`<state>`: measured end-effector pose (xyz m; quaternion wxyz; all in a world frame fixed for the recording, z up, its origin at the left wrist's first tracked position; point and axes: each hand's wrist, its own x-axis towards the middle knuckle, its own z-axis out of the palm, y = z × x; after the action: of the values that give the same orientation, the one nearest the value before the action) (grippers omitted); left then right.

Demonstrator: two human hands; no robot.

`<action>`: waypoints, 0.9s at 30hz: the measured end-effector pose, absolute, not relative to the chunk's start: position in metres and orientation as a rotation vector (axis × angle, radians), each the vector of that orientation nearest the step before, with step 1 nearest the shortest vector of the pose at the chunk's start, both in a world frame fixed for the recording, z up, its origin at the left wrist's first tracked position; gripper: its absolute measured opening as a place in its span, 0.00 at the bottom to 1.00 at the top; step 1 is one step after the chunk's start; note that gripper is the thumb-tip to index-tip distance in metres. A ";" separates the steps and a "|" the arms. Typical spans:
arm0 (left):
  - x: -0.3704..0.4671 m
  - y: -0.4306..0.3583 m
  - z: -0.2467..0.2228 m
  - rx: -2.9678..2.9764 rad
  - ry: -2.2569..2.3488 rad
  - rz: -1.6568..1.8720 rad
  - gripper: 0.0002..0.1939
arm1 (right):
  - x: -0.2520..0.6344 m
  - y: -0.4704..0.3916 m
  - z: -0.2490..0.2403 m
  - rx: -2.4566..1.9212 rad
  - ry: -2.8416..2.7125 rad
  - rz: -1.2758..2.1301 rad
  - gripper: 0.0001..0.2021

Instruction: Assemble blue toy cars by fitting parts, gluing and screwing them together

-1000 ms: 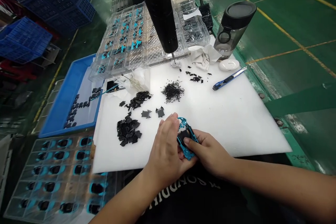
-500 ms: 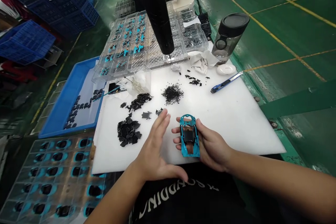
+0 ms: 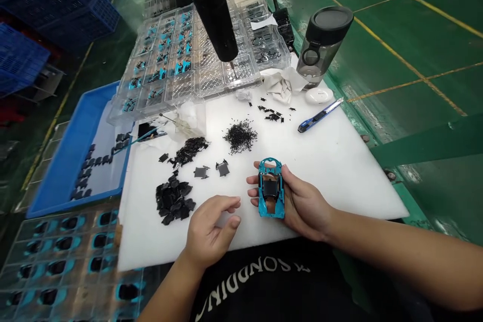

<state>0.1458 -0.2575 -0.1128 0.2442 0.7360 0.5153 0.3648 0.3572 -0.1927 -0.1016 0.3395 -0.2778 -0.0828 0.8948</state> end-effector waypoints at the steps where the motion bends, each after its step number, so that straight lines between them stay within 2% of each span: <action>1: 0.146 -0.257 -0.112 2.012 1.409 0.994 0.13 | 0.357 -0.193 -0.102 -0.723 -0.217 2.331 0.21; 27: 0.151 -0.255 -0.109 2.097 1.472 0.962 0.10 | 0.359 -0.197 -0.104 -0.662 -0.296 2.304 0.18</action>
<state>0.1509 -0.2545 -0.1094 0.2011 0.7507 0.5268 0.3442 0.3586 -0.1969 -0.1037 0.3551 -0.2561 -0.1144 0.8917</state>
